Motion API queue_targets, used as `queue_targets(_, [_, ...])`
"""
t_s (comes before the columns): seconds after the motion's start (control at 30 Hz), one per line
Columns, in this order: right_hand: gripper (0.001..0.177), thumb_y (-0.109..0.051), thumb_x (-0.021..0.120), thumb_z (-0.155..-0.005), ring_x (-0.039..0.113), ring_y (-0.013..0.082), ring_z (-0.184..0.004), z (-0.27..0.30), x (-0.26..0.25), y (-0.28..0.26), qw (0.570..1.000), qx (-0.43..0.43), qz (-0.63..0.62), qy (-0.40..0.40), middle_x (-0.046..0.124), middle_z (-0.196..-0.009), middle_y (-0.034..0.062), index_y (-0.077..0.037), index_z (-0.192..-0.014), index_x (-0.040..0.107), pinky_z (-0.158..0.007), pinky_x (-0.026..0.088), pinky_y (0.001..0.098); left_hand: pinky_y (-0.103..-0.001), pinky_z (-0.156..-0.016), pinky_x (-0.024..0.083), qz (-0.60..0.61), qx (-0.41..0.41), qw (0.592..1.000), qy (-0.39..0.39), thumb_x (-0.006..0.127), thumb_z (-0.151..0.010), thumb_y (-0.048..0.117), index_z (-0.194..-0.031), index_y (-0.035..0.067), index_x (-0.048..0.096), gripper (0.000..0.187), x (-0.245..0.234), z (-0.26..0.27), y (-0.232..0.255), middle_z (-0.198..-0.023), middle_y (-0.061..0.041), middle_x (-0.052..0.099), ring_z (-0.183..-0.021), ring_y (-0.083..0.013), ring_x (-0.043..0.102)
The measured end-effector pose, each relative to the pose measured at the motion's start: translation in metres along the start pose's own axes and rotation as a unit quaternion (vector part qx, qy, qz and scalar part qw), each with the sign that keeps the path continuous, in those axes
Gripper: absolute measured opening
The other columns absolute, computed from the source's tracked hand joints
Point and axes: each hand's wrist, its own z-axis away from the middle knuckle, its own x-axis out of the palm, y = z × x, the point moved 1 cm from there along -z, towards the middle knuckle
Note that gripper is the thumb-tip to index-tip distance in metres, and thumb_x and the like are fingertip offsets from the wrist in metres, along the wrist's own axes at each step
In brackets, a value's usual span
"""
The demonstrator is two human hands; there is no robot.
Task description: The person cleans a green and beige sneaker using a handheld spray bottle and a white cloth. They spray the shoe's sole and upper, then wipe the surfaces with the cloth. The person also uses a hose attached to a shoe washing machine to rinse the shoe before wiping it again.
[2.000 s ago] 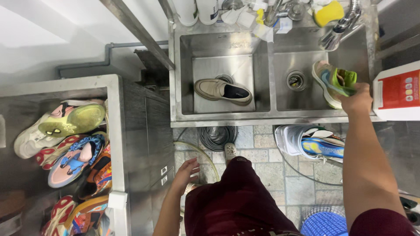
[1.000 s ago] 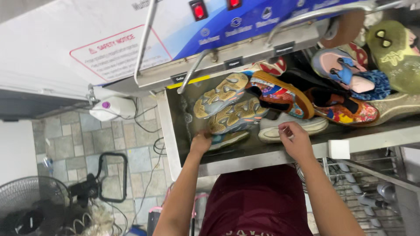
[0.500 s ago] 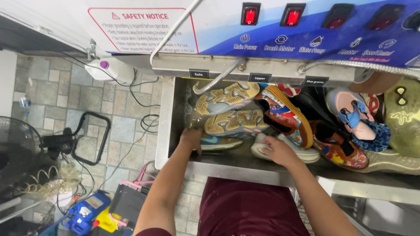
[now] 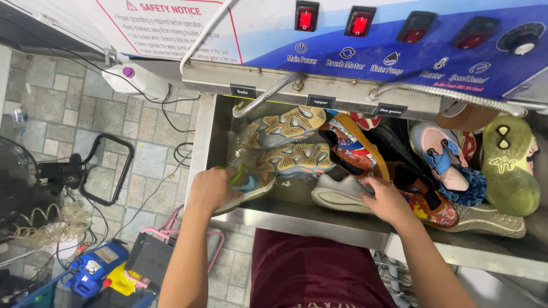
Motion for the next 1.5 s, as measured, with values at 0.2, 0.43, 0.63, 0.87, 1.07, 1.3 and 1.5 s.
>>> queue_targets(0.2, [0.026,-0.018,0.071,-0.087,0.074,0.0238,-0.096,-0.022,0.013,-0.052,0.994,-0.01,-0.09,0.057,0.075,-0.103,0.0098,-0.005,-0.109,0.067,-0.084,0.057,0.0369,-0.049,-0.068,0.055,0.117,-0.011,0.989,0.092,0.084,-0.073,0.052,-0.095,0.01,0.074,0.048,-0.003,0.02,-0.017,-0.074,-0.017,0.072,-0.074,-0.0378,0.07])
queue_targets(0.43, [0.056,-0.033,0.06,-0.101,0.069,0.0201,-0.114,-0.074,0.112,-0.126,0.904,0.107,-0.407,-0.076,0.065,-0.131,0.0096,-0.013,-0.148,0.037,-0.095,0.056,0.0365,-0.04,-0.057,0.053,0.415,-0.013,0.879,0.233,0.084,-0.078,0.035,-0.09,0.008,0.075,0.031,0.03,0.025,-0.013,-0.07,-0.014,0.071,-0.06,-0.0311,0.07])
queue_targets(0.63, [0.076,-0.029,0.064,-0.095,0.057,0.0224,-0.124,-0.075,0.19,-0.202,0.641,0.12,-0.756,-0.049,0.05,-0.141,0.0076,-0.016,-0.158,0.024,-0.099,0.052,0.0424,-0.037,-0.06,0.052,0.402,0.076,0.858,0.31,0.086,-0.085,0.028,-0.083,0.004,0.067,0.03,0.053,0.024,-0.004,-0.071,-0.015,0.069,-0.063,-0.0274,0.066])
queue_targets(0.87, [0.101,-0.029,0.076,-0.085,0.058,0.0285,-0.129,-0.089,0.182,-0.225,0.773,0.148,-0.608,0.105,0.055,-0.145,0.016,-0.011,-0.164,0.016,-0.103,0.05,0.0397,-0.038,-0.074,0.056,0.519,-0.004,0.85,0.092,0.074,-0.091,0.037,-0.111,0.006,0.071,0.037,0.051,0.0,-0.039,-0.088,-0.014,0.074,-0.078,-0.0284,0.072])
queue_targets(1.07, [0.118,-0.042,0.086,-0.073,0.054,0.0343,-0.136,-0.093,0.154,-0.236,0.964,0.108,-0.162,0.179,0.048,-0.153,0.0221,-0.008,-0.163,0.018,-0.106,0.046,0.042,-0.039,-0.098,0.056,0.464,0.029,0.873,0.149,0.077,-0.083,0.049,-0.13,-0.001,0.058,0.07,0.091,-0.078,-0.07,-0.128,-0.022,0.064,-0.112,-0.0314,0.068])
queue_targets(1.3, [0.121,-0.04,0.084,-0.067,0.06,0.0354,-0.117,-0.12,0.142,-0.224,0.957,0.139,-0.225,0.118,0.052,-0.141,0.0219,-0.007,-0.163,0.016,-0.094,0.051,0.0437,-0.047,-0.104,0.049,0.917,-0.018,0.36,-0.169,0.049,-0.096,0.055,-0.137,0.004,0.058,0.066,0.139,-0.184,-0.035,-0.134,-0.017,0.064,-0.119,-0.0331,0.062])
queue_targets(1.5, [0.091,-0.022,0.075,-0.086,0.057,0.0192,-0.13,-0.111,0.164,-0.212,0.805,0.142,-0.574,0.051,0.054,-0.146,0.0113,-0.006,-0.16,0.025,-0.108,0.044,0.0356,-0.05,-0.104,0.049,0.928,-0.073,0.334,-0.15,0.036,-0.101,0.059,-0.137,0.002,0.057,0.07,0.125,-0.237,-0.039,-0.131,-0.019,0.064,-0.117,-0.0347,0.063])
